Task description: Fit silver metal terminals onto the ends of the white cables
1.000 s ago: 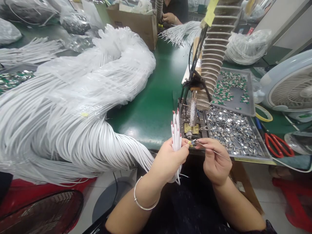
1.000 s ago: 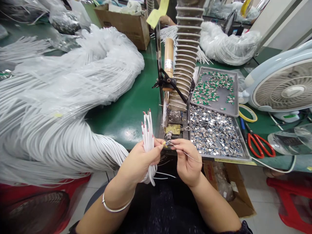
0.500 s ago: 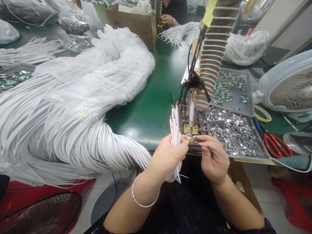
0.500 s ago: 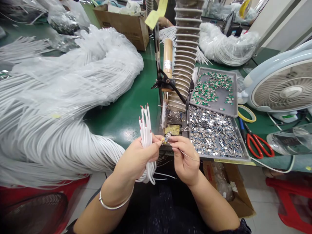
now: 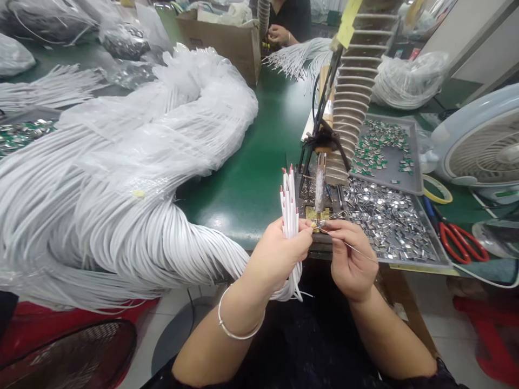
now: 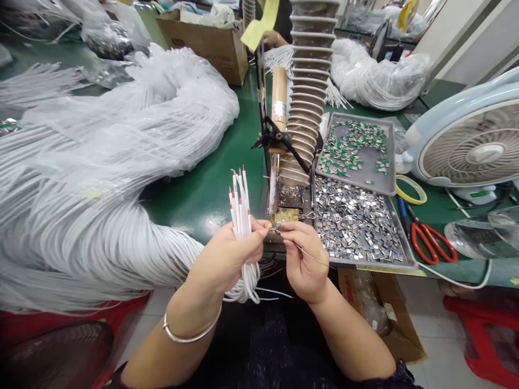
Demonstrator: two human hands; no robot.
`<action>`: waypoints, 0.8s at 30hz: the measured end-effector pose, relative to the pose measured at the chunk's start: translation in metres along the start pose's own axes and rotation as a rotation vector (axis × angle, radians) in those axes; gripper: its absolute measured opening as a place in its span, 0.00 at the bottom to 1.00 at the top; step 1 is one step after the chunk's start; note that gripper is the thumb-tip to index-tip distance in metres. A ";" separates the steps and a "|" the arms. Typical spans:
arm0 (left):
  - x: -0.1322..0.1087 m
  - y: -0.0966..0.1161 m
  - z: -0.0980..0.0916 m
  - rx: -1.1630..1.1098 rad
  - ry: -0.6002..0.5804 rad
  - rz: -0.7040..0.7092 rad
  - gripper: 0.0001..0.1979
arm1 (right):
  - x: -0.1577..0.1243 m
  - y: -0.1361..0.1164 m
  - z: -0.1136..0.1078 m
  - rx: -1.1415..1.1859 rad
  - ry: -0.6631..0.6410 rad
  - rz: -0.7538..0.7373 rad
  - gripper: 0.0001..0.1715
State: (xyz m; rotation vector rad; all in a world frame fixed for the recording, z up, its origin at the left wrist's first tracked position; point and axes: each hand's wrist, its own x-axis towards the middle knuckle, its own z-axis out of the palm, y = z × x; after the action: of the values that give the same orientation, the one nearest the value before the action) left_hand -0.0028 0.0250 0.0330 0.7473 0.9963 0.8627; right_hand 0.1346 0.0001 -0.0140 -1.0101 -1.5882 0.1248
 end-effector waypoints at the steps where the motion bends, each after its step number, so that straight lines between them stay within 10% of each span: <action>1: 0.000 0.000 0.000 0.002 0.002 0.000 0.03 | 0.000 0.000 0.001 0.005 0.003 -0.012 0.14; 24: -0.001 0.002 -0.002 0.004 -0.020 0.024 0.03 | 0.002 -0.001 0.004 -0.008 0.023 -0.019 0.15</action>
State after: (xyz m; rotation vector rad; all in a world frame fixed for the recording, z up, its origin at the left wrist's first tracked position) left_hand -0.0058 0.0251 0.0349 0.7708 0.9735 0.8724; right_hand 0.1306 0.0030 -0.0131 -0.9990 -1.5786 0.0934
